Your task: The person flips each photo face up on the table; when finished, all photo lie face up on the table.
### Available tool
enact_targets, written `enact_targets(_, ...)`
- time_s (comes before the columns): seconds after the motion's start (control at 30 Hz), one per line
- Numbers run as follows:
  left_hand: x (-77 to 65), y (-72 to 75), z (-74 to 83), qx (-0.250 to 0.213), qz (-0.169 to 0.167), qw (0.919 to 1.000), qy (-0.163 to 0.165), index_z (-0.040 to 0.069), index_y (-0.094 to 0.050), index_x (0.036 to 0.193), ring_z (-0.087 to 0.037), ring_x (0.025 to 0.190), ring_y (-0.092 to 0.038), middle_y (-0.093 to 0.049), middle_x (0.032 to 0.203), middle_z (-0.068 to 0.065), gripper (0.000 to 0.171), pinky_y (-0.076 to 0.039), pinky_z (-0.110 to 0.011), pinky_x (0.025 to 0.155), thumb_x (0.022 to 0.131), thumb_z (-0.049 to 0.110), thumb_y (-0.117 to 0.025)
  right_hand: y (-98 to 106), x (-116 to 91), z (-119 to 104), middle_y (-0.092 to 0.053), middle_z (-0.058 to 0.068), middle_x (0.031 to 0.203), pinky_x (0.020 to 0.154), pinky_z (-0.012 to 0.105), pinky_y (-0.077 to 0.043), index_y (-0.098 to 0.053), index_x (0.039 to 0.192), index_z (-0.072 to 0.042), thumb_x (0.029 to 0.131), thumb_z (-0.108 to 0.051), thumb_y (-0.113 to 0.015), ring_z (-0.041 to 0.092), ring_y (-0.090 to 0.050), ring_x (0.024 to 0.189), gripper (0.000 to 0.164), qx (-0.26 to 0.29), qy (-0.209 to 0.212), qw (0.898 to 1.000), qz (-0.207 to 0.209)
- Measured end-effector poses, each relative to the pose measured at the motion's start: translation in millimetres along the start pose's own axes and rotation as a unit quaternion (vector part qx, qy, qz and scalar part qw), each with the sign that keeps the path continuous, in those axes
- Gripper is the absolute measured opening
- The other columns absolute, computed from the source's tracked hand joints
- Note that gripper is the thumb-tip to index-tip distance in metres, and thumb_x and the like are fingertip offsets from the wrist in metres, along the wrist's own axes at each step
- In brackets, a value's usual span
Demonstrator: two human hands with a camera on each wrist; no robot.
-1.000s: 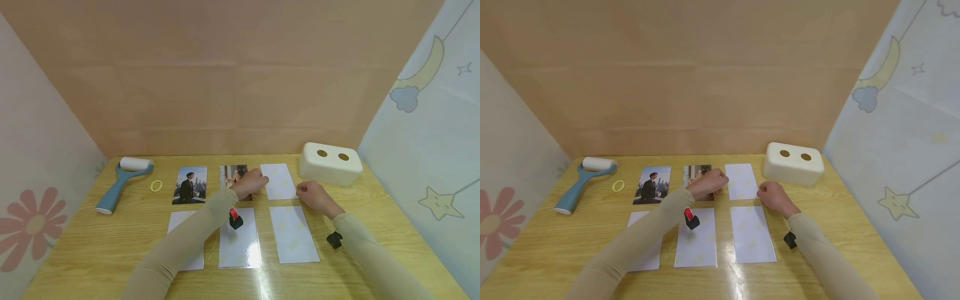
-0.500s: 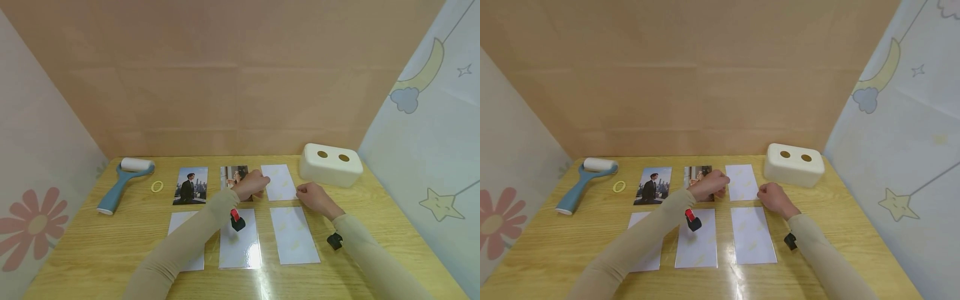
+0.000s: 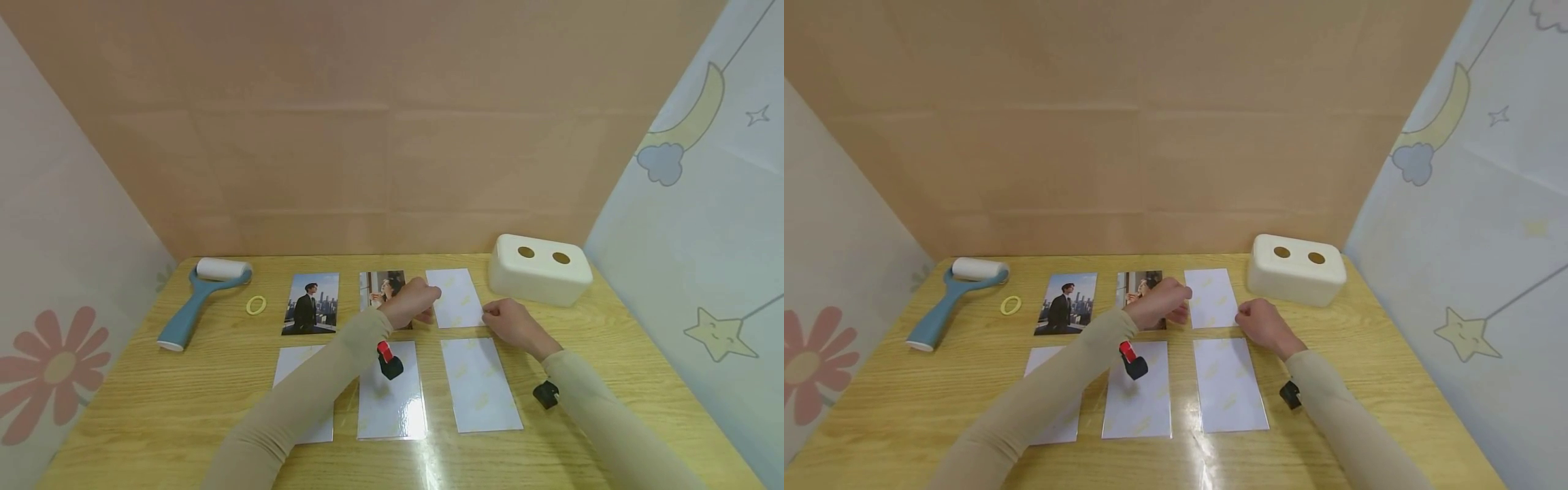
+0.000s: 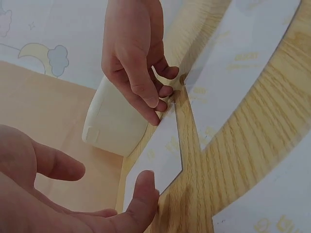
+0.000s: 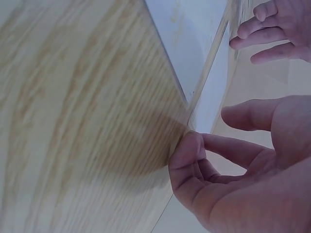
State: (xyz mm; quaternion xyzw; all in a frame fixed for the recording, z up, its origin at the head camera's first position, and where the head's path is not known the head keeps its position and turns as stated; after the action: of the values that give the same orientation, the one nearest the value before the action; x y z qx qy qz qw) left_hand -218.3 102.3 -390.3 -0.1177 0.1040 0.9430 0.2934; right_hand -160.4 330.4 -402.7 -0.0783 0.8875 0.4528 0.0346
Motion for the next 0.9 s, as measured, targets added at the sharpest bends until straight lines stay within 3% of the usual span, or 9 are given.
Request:
enact_targets(0.13,-0.3,-1.5,1.2,-0.030,0.004,0.9994,0.015,-0.003,-0.046,0.106,-0.037,0.091,-0.060,-0.047,0.102,-0.019,0.020,-0.057,-0.046,0.087,0.099,0.015,-0.049,-0.1,0.0,-0.8,-0.032,-0.004,0.058,0.052,0.027,-0.029,-0.036,0.066,-0.015,0.099,-0.006,-0.049,0.012,-0.033,0.054,0.037,0.004,0.001,1.000,-0.005)
enact_targets(0.4,-0.4,-3.8,1.6,-0.094,0.020,0.9938,0.055,-0.009,-0.035,0.136,-0.033,0.086,-0.059,-0.049,0.123,-0.033,0.048,-0.055,-0.046,0.091,0.096,0.012,-0.053,-0.3,-1.7,-2.0,-0.031,-0.003,0.057,0.051,0.027,-0.028,-0.034,0.065,-0.014,0.099,-0.005,-0.048,0.013,-0.032,0.053,0.038,0.008,0.006,1.000,-0.008)
enact_targets(0.53,-1.3,-2.3,-0.3,-0.079,0.025,0.9940,0.072,-0.008,-0.035,0.136,-0.029,0.076,-0.058,-0.053,0.117,-0.030,0.049,-0.056,-0.046,0.090,0.096,0.012,-0.052,0.1,-2.1,-2.8,-0.031,-0.003,0.057,0.051,0.027,-0.028,-0.035,0.065,-0.014,0.099,-0.005,-0.048,0.013,-0.033,0.053,0.037,0.008,0.003,1.000,-0.008)
enact_targets(0.7,-1.4,0.1,-4.1,-0.057,0.002,0.9948,0.084,-0.006,-0.037,0.138,-0.027,0.070,-0.061,-0.060,0.101,-0.024,0.047,-0.058,-0.045,0.083,0.097,0.014,-0.051,0.3,-2.3,-3.2,-0.032,-0.002,0.057,0.051,0.027,-0.029,-0.035,0.065,-0.013,0.099,-0.005,-0.048,0.013,-0.034,0.052,0.037,0.006,-0.002,1.000,-0.009)
enact_targets(0.9,0.5,-0.9,-5.3,-0.038,-0.013,0.9943,0.099,-0.003,-0.048,0.127,-0.026,0.069,-0.063,-0.064,0.096,-0.022,0.034,-0.059,-0.044,0.082,0.098,0.015,-0.052,1.1,-1.4,-4.1,-0.032,-0.003,0.057,0.050,0.026,-0.029,-0.035,0.065,-0.013,0.100,-0.004,-0.048,0.013,-0.034,0.051,0.038,-0.013,0.013,1.000,-0.013)
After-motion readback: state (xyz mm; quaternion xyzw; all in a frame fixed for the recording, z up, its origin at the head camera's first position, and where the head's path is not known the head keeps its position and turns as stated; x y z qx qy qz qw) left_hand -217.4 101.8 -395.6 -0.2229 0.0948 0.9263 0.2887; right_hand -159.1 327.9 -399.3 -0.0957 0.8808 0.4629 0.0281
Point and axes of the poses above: each hand's wrist, its own x-axis towards the middle knuckle, its own y-axis out of the back of the hand, z = x × y, the point moved 1 cm from there along x, towards the middle knuckle
